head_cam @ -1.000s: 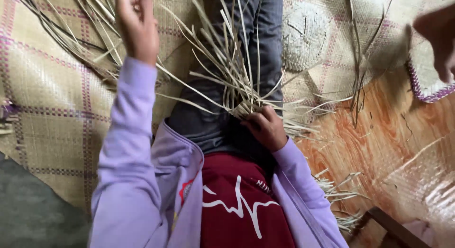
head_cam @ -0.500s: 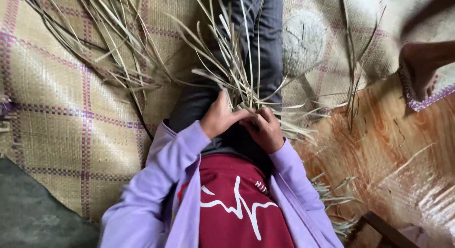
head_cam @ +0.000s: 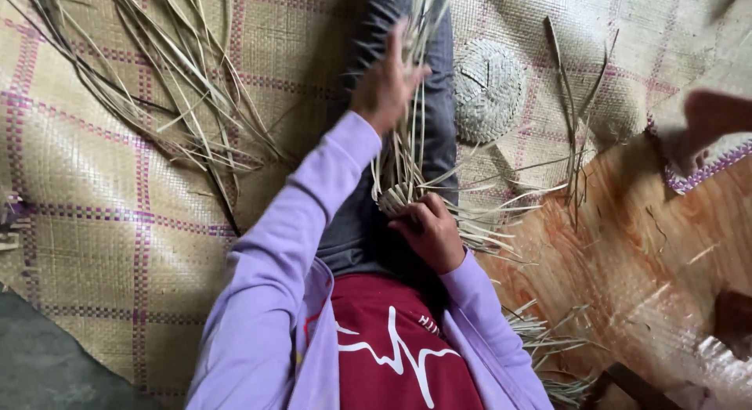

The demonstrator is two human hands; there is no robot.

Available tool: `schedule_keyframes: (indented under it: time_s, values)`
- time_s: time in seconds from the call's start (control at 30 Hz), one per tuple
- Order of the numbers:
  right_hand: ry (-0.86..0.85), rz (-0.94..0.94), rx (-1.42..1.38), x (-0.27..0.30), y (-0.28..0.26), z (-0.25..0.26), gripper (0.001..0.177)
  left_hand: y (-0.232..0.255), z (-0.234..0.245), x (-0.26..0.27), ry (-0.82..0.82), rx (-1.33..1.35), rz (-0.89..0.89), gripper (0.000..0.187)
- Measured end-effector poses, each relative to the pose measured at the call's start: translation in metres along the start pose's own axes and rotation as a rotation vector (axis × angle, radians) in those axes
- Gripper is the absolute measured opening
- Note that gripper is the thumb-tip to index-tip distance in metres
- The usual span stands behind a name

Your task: Weaving dried plant fibers together to create a mat or basket while sitting on the floor.

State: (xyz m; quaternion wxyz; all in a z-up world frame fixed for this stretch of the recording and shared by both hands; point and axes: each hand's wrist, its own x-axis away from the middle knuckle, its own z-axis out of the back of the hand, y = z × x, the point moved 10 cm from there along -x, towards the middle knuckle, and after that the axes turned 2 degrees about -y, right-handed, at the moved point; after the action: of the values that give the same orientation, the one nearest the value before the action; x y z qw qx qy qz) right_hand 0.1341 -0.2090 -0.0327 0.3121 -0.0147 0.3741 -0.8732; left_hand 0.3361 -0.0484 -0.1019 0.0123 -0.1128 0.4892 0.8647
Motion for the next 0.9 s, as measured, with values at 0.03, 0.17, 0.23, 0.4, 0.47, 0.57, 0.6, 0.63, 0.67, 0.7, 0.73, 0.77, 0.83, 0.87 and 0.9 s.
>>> schedule_keyframes:
  time_s: [0.03, 0.17, 0.23, 0.4, 0.47, 0.57, 0.6, 0.63, 0.67, 0.7, 0.73, 0.77, 0.83, 0.87, 0.9]
  values:
    - [0.002, -0.003, 0.001, -0.002, -0.001, 0.002, 0.026, -0.013, 0.008, -0.01, -0.003, 0.001, -0.001, 0.083]
    - [0.008, -0.01, 0.006, 0.002, -0.001, 0.008, 0.023, -0.052, 0.043, -0.017, 0.219, -0.51, 0.017, 0.063]
    - [-0.01, 0.054, -0.012, -0.003, -0.012, 0.011, 0.024, -0.058, 0.068, -0.006, 0.281, -0.539, 0.076, 0.067]
    - [-0.02, 0.101, 0.201, 0.005, -0.034, 0.046, 0.035, -0.066, 0.09, 0.053, 0.395, 0.212, 0.101, 0.035]
    - [0.009, 0.105, 0.219, 0.013, -0.044, 0.059, 0.036, -0.053, 0.113, 0.104, 0.489, 0.135, 0.098, 0.02]
    - [-0.018, 0.069, 0.133, 0.022, -0.061, 0.06, 0.035, -0.065, 0.117, 0.17, 0.454, 0.098, 0.151, 0.009]
    - [-0.076, 0.043, 0.024, 0.025, -0.066, 0.055, 0.032, -0.076, 0.105, 0.187, 0.34, 0.132, 0.203, 0.012]
    - [-0.087, 0.048, 0.022, 0.022, -0.071, 0.043, 0.032, -0.093, 0.107, 0.205, 0.348, 0.133, 0.212, 0.012]
    - [-0.257, 0.068, -0.104, 0.022, -0.078, 0.017, 0.028, -0.122, 0.091, 0.221, 0.224, 0.198, 0.344, 0.023]
    - [-0.427, 0.086, -0.231, 0.025, -0.087, -0.008, 0.024, -0.148, 0.074, 0.239, 0.096, 0.263, 0.473, 0.036]
    - [-0.431, 0.089, -0.228, 0.019, -0.093, -0.019, 0.024, -0.155, 0.077, 0.249, 0.1, 0.267, 0.474, 0.036]
    - [-0.534, 0.079, -0.251, 0.018, -0.099, -0.038, 0.023, -0.165, 0.085, 0.259, 0.158, 0.212, 0.502, 0.028]
    - [-0.639, 0.061, -0.274, 0.014, -0.107, -0.063, 0.022, -0.179, 0.105, 0.269, 0.208, 0.16, 0.535, 0.02]
    - [-0.671, 0.004, -0.274, 0.013, -0.103, -0.07, 0.019, -0.192, 0.12, 0.277, 0.298, 0.174, 0.636, 0.017]
    - [-0.701, -0.053, -0.274, 0.011, -0.099, -0.077, 0.016, -0.204, 0.133, 0.285, 0.387, 0.187, 0.739, 0.015]
